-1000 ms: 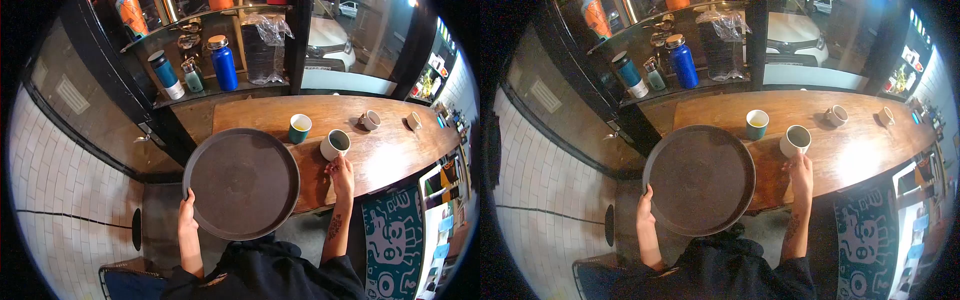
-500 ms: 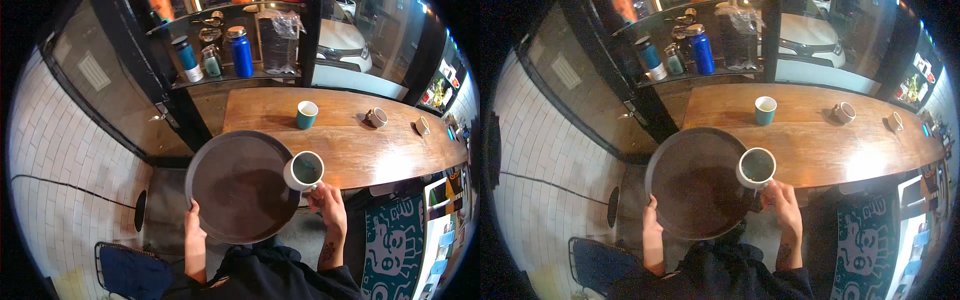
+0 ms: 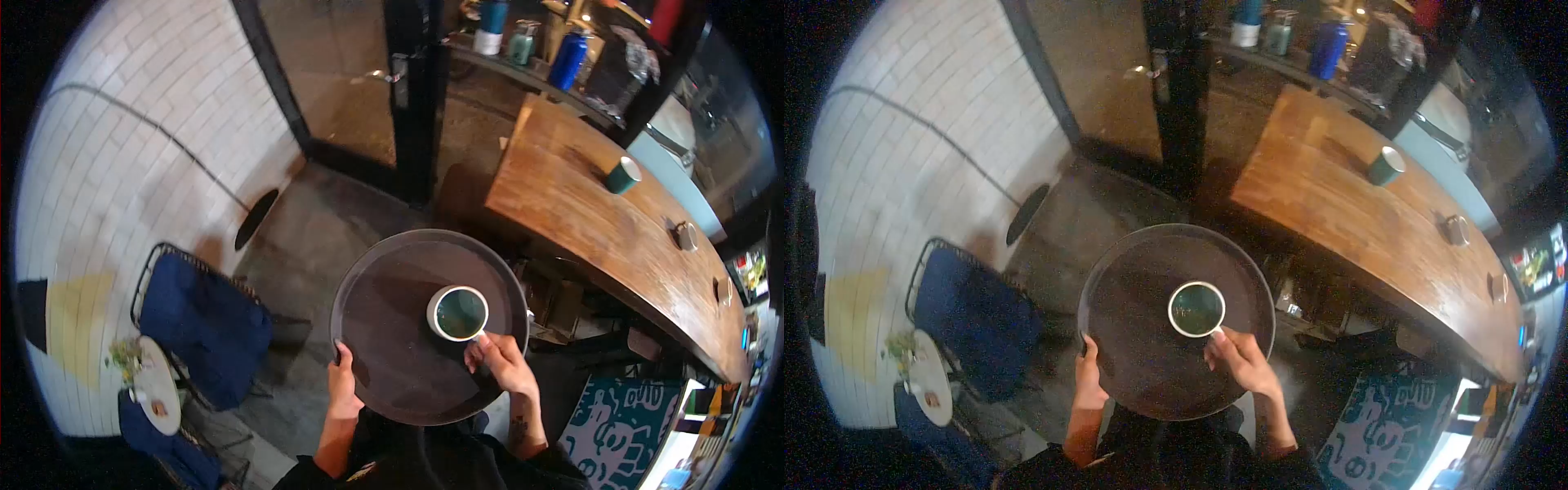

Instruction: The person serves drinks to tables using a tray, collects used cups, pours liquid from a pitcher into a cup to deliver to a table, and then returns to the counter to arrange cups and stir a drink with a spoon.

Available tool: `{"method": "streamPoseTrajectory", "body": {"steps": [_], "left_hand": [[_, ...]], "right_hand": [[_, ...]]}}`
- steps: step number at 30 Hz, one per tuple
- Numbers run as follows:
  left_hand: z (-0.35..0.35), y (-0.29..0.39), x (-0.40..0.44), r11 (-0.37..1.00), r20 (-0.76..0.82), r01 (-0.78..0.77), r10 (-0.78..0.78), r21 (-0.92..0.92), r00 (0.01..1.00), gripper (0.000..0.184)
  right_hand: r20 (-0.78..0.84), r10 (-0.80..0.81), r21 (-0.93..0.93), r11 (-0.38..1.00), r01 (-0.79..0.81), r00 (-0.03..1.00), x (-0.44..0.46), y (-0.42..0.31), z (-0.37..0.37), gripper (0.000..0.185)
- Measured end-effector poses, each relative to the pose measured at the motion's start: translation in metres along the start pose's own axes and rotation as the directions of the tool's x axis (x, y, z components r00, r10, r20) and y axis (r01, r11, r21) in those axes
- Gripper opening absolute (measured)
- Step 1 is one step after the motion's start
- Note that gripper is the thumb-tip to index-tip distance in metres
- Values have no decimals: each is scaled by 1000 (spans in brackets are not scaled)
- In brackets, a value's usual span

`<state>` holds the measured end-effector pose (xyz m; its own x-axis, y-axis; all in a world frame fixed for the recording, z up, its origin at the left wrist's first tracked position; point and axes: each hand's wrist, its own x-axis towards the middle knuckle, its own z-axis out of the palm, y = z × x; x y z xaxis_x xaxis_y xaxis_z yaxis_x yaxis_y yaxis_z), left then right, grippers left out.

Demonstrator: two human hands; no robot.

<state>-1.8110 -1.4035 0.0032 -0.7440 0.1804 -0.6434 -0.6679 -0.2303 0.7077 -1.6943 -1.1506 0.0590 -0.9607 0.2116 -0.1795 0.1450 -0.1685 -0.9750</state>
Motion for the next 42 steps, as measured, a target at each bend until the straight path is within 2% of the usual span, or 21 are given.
{"method": "streamPoseTrajectory", "body": {"steps": [3,5,8,13,15,16,19,21,24,27,29,31,33,34,35,36,37,38,39,41,42], "left_hand": [[-44,-19,-13,998,-151,58,-60,-16,987,82],[-61,-32,-14,990,-430,139,-130,-10,894,75],[-103,-75,5,982,-385,47,-115,-182,916,83],[-131,-118,50,988,-410,65,-118,-141,904,90],[-131,-134,72,1000,-402,12,-2,23,916,90],[-121,-132,80,982,-521,138,-50,132,852,85],[-123,-171,119,974,-626,201,-91,107,775,80],[-141,-212,146,971,-593,233,-212,-43,776,76],[-142,-248,177,982,-472,132,-182,-137,863,67],[-143,-291,194,963,-561,219,-269,-157,783,67],[-131,-303,195,943,-652,302,-318,-140,688,68],[-132,-323,197,955,-551,294,-269,-45,790,70],[-118,-329,196,950,-575,305,-287,-67,766,70],[-110,-329,198,950,-588,302,-289,-79,755,71],[-105,-331,197,947,-595,310,-295,-81,748,71],[-102,-331,196,937,-572,325,-337,-127,748,68],[-98,-331,197,925,-546,338,-376,-173,749,67],[-92,-329,197,931,-550,330,-359,-155,755,66],[-93,-330,195,930,-553,334,-362,-155,750,66],[-94,-335,195,909,-577,399,-393,-124,716,67],[-93,-331,194,905,-566,409,-401,-121,720,72]], "right_hand": [[66,53,9,999,-53,996,3,38,37,39],[6,113,147,983,-112,994,6,80,50,41],[21,185,106,977,-186,983,9,118,63,35],[-138,332,76,943,-325,933,29,181,50,36],[-138,207,81,977,-198,969,43,203,30,37],[-198,185,75,982,-174,963,55,207,23,40],[-326,194,102,980,-169,925,94,233,-5,43],[-338,189,134,979,-152,922,117,267,-32,40],[-398,237,307,945,-114,886,151,330,-65,23],[-541,271,396,917,-43,796,188,398,-89,23],[-579,293,347,933,-96,761,214,428,-105,23],[-557,206,226,970,-92,805,240,472,-138,22],[-569,236,247,963,-110,788,267,508,-167,18],[-578,0,-159,981,-112,816,280,550,-199,19],[-489,-221,-536,839,-91,844,291,586,-225,22],[-487,-211,-535,839,-99,847,305,582,-227,22],[-673,114,-91,968,-235,731,321,568,-225,23],[-678,470,381,882,-277,564,333,561,-227,24],[-677,475,383,879,-283,562,339,577,-250,24],[-580,457,76,854,-514,674,348,618,-312,31],[-584,358,-196,809,-554,729,348,619,-317,31]]}}
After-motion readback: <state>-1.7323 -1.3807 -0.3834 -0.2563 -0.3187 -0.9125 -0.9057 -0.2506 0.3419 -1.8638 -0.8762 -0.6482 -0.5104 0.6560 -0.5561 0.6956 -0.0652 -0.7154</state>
